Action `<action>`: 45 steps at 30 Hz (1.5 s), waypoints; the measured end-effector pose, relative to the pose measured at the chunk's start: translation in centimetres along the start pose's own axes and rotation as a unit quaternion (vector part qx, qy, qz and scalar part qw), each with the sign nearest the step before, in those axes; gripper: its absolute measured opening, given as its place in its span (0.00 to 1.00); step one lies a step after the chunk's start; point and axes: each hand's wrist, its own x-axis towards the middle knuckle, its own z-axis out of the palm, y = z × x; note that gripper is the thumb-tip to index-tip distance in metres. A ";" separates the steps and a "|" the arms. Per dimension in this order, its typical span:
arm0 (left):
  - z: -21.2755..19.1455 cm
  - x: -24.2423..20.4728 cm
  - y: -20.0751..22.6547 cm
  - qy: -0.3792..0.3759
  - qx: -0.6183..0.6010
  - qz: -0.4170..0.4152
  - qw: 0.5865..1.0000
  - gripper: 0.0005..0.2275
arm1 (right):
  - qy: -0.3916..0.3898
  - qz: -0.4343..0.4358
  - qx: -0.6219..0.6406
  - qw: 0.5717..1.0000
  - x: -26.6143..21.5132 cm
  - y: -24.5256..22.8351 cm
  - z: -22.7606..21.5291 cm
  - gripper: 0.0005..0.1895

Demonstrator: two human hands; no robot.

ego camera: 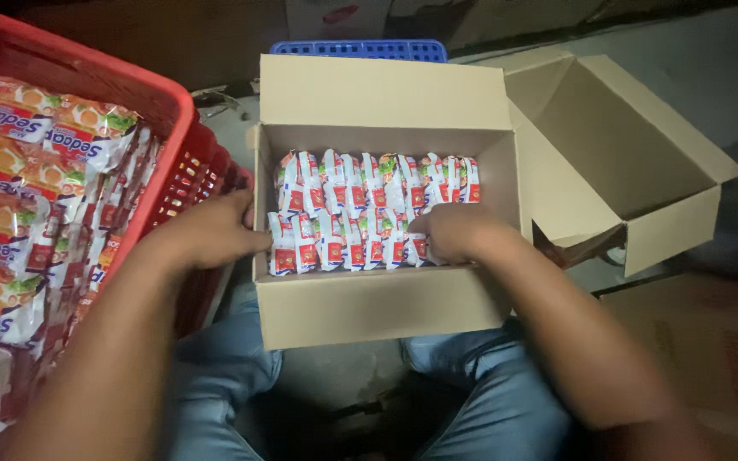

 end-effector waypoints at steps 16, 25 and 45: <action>0.8 1.3 -1.5 0.005 -0.007 0.020 1.000 0.24 | 0.037 -0.058 0.024 0.997 0.6 -5.8 -1.2 0.34; 1.3 1.9 -1.6 0.007 0.002 0.034 0.999 0.23 | 0.021 -0.128 -0.024 0.991 1.2 -10.6 -1.3 0.35; 1.6 2.0 -1.0 -0.003 -0.042 0.066 0.997 0.25 | 0.072 -0.162 -0.063 0.982 3.4 -16.4 -3.2 0.26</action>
